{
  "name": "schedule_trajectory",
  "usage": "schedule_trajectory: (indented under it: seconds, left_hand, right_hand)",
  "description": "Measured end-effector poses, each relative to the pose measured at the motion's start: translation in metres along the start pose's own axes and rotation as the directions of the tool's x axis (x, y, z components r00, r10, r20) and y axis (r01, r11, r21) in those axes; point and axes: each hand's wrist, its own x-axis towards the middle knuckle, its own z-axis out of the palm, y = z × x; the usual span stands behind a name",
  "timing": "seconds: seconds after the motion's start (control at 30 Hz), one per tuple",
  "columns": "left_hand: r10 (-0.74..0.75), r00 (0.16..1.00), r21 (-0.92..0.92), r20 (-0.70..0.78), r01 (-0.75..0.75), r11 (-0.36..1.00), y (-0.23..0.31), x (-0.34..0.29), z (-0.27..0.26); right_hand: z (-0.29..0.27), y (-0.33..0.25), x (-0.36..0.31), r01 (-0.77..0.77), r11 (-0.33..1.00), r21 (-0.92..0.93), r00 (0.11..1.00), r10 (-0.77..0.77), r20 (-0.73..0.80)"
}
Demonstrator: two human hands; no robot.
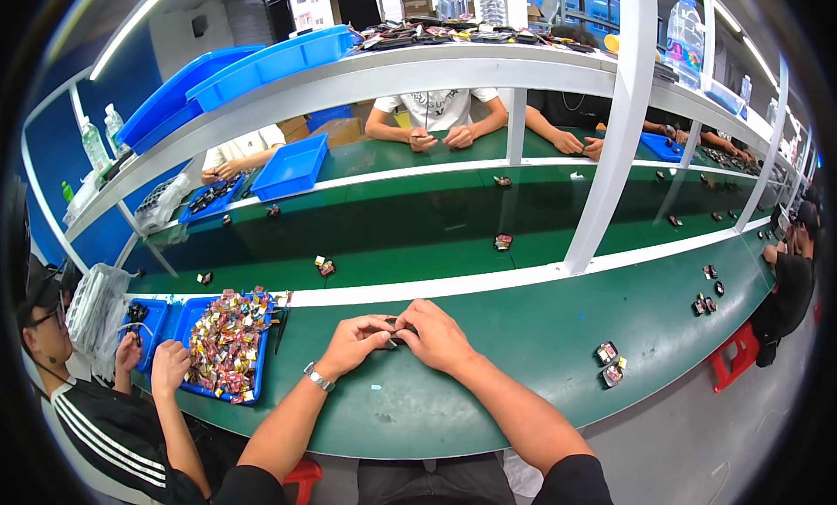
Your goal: Assembling small electronic or mechanical components at a factory assembly line.
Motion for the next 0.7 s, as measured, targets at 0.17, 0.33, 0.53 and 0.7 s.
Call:
schedule_trajectory:
  seconds: [0.17,0.33,0.53,0.7]
  left_hand:
    - [-0.069,0.998,-0.137,-0.005,0.068,0.988,0.0,0.001,-0.005]
    - [-0.067,0.998,-0.158,0.017,0.069,0.985,-0.002,0.003,-0.004]
    - [-0.046,0.999,-0.104,-0.009,0.045,0.994,-0.006,0.003,-0.003]
    - [-0.085,0.996,-0.093,-0.042,0.081,0.992,-0.003,0.003,-0.002]
  right_hand:
    - [-0.001,-0.002,0.0,0.015,0.998,0.057,1.0,-0.016,0.018]
    - [0.003,0.003,0.0,0.112,0.994,0.004,0.994,-0.112,0.011]
    - [0.009,0.0,-0.001,0.116,0.99,-0.079,0.991,-0.121,-0.061]
    - [0.003,-0.001,0.0,0.066,0.997,-0.035,0.995,-0.068,-0.067]
